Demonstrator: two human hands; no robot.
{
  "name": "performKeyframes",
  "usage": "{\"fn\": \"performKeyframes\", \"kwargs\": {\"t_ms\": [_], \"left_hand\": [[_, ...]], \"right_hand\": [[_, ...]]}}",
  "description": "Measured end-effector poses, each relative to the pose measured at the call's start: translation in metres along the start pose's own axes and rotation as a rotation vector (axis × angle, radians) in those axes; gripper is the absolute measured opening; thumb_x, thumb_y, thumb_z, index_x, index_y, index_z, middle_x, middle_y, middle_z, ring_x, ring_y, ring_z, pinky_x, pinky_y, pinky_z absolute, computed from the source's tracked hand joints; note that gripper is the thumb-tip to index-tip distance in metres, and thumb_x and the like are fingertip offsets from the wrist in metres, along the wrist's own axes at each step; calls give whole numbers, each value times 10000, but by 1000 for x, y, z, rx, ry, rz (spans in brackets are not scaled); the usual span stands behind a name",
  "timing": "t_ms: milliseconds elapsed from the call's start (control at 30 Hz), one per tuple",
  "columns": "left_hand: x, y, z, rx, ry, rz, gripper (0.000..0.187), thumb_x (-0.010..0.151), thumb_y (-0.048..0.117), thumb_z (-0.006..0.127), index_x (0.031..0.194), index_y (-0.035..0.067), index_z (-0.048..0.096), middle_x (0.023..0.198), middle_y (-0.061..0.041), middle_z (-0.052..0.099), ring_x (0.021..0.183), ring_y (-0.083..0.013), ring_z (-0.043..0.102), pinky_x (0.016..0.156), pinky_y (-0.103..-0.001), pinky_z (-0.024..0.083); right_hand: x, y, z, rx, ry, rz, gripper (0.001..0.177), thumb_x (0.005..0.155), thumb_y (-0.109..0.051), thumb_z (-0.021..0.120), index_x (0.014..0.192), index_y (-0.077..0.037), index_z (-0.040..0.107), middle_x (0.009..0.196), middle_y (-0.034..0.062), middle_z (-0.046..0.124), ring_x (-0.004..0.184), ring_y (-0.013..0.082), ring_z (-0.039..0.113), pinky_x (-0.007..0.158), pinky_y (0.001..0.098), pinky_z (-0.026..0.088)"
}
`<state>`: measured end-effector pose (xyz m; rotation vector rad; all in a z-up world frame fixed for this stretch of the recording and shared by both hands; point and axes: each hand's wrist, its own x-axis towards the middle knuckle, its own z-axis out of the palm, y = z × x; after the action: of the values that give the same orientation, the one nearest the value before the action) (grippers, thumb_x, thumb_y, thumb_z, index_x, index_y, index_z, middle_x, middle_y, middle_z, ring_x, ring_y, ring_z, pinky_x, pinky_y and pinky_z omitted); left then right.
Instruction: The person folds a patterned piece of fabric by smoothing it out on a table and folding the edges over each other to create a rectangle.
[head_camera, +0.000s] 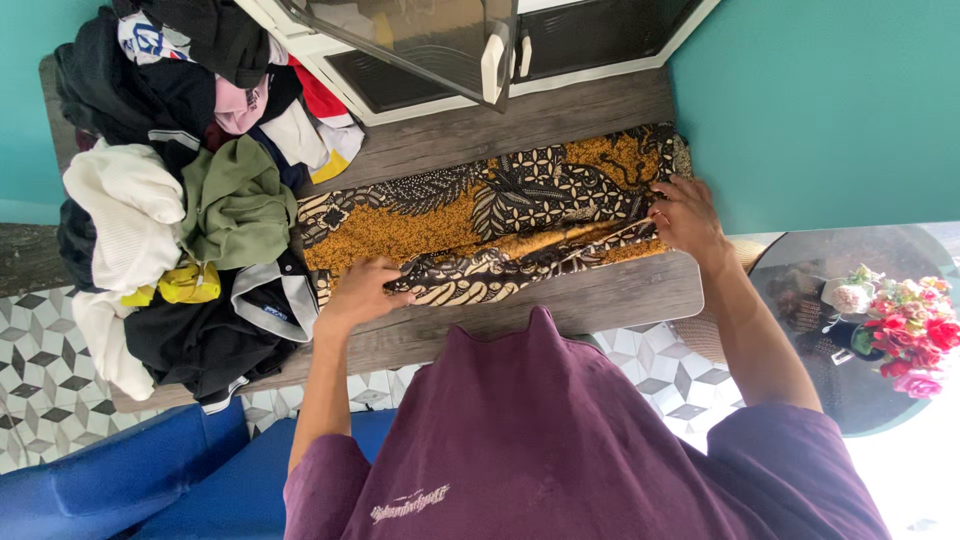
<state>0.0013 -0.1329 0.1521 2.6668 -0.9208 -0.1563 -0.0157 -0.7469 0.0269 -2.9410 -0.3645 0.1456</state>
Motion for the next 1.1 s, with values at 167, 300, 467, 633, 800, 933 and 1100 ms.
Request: {"fn": "performKeyframes", "kwargs": {"t_ms": [167,300,467,633,800,933,1100], "left_hand": [[12,-2,-18,-29,242,85,403,826,598,673,880,201,713,1076,-72,789,1020,-369,737,1054,-553,443],[31,-9,-42,-478,-26,-466,517,932,515,703,1077,20,720,959,-187,741,890,-380,735,1022,-487,520],[44,-48,-12,-343,-134,-698,576,943,500,670,1323,73,595,1178,-231,678,1138,-416,651,993,-464,479],[52,-45,41,46,-172,-450,521,954,542,640,1293,145,637,1372,-245,589,1312,-467,504,1025,-685,330],[38,21,72,-91,-17,-175,710,676,624,803,1147,101,708,1238,-126,631,1191,-355,585,1006,-533,477],[27,27,116,148,117,-123,544,724,446,760,1137,93,735,1259,-137,626,1167,-383,552,925,-556,450],[19,8,134,64,95,-163,126,997,225,584,1029,130,661,1137,-87,697,1028,-269,637,920,-486,507]], "right_hand": [[13,-14,-33,32,-174,50,220,918,-153,564,970,-113,774,1328,96,681,1368,290,528,1252,570,197],[22,-19,-50,150,-274,137,248,981,-122,506,1070,-98,737,1130,116,759,1270,264,626,1282,603,146],[37,-27,-62,213,-255,174,228,1038,-198,556,1150,-115,736,1103,146,761,1156,280,667,1284,534,253],[42,-28,-57,238,-145,95,209,982,-128,592,1117,-83,746,1157,146,745,1165,304,647,1193,571,260],[41,-34,-57,241,-4,-10,297,943,-210,672,1197,-69,736,1216,161,725,1163,344,637,1152,567,316],[37,-40,-56,274,-3,-48,329,936,-178,662,1238,-67,729,1205,155,728,1144,351,638,1059,543,396],[37,-29,-46,332,21,-111,251,983,-136,607,1191,-95,742,1068,129,773,1009,304,703,992,487,508]]}}
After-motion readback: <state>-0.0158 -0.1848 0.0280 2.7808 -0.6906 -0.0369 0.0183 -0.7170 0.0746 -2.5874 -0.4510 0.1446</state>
